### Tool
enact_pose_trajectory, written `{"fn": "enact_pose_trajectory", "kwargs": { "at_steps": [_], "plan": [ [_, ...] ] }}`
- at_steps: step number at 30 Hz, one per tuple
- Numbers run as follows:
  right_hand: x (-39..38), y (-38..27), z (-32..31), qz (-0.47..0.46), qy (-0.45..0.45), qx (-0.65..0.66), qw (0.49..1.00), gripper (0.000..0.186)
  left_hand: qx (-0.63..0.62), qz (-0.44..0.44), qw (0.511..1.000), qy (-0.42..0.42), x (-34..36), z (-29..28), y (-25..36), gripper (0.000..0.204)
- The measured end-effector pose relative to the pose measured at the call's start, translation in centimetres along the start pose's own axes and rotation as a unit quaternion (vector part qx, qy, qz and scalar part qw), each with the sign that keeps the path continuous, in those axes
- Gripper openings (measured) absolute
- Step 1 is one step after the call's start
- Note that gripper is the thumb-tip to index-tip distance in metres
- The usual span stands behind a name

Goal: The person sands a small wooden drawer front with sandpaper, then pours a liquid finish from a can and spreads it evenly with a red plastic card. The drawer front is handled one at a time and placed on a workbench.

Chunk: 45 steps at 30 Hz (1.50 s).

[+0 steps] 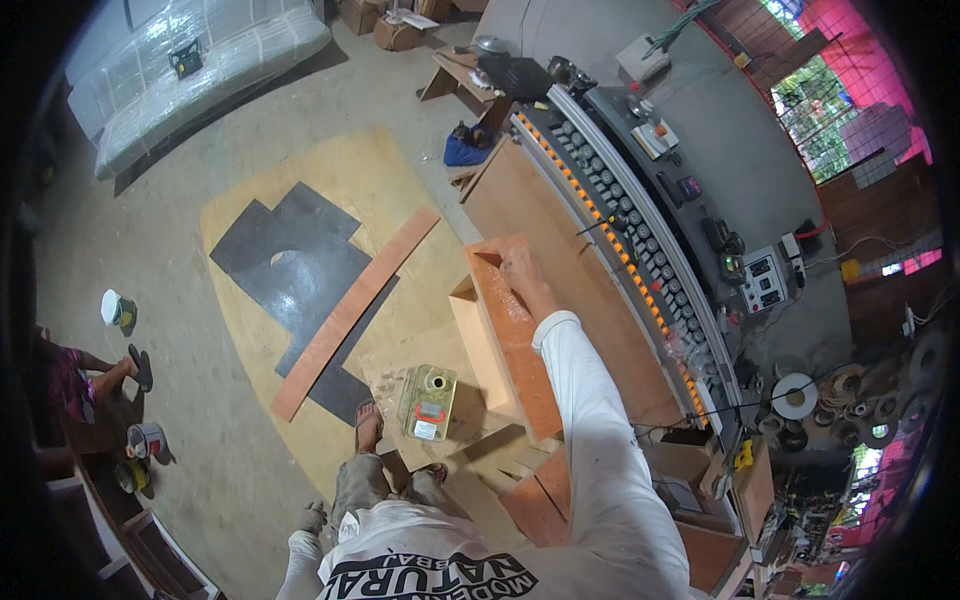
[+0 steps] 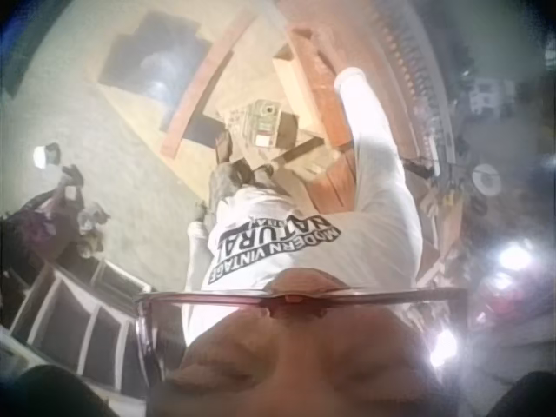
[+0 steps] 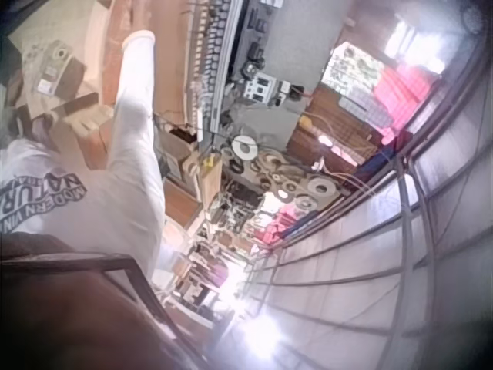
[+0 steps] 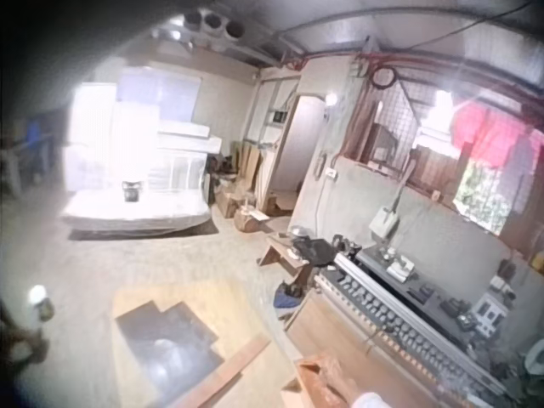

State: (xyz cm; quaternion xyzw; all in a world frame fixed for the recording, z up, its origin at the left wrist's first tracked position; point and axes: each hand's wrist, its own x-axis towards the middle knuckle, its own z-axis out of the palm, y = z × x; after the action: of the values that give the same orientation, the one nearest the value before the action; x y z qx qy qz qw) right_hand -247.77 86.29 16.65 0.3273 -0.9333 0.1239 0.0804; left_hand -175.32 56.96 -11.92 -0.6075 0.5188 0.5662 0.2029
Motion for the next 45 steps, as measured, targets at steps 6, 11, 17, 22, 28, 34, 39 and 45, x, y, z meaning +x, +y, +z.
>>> {"fn": "enact_pose_trajectory", "kwargs": {
  "at_steps": [6,11,17,22,28,34,39,45],
  "plan": [
    [-2.4,0.7,1.1,-0.058,-0.044,-0.064,0.995,0.015,-0.046,0.046,0.997,-0.05,3.3,-4.3,3.3,0.036],
    [-11.3,1.1,-1.5,-0.066,-0.134,-0.041,0.988,0.024,-0.035,0.112,0.99,-0.082,5.2,-2.7,6.5,0.038],
    [-27.2,-2.0,-5.8,-0.081,-0.113,0.014,0.99,0.021,0.03,0.171,0.981,-0.083,2.7,1.4,6.1,0.04],
    [-40.0,-3.6,-11.4,-0.041,-0.337,0.001,0.941,0.027,0.053,0.07,0.989,-0.115,1.0,3.6,-0.8,0.036],
    [-38.9,-1.4,-13.4,0.028,0.009,0.073,0.997,0.038,0.128,0.024,0.986,-0.104,-4.0,1.0,-9.1,0.034],
    [-31.3,1.1,-8.4,0.01,0.069,0.032,0.997,0.028,0.161,-0.027,0.982,-0.094,-4.2,-0.4,-6.5,0.033],
    [-33.7,-0.4,-6.7,0.033,0.035,-0.069,0.996,0.017,0.147,0.079,0.982,-0.084,-0.4,1.7,2.0,0.034],
    [-40.0,-2.5,-9.5,0.272,-0.14,0.125,0.944,0.016,0.101,0.147,0.974,-0.137,3.1,5.3,12.6,0.038]
  ]
}}
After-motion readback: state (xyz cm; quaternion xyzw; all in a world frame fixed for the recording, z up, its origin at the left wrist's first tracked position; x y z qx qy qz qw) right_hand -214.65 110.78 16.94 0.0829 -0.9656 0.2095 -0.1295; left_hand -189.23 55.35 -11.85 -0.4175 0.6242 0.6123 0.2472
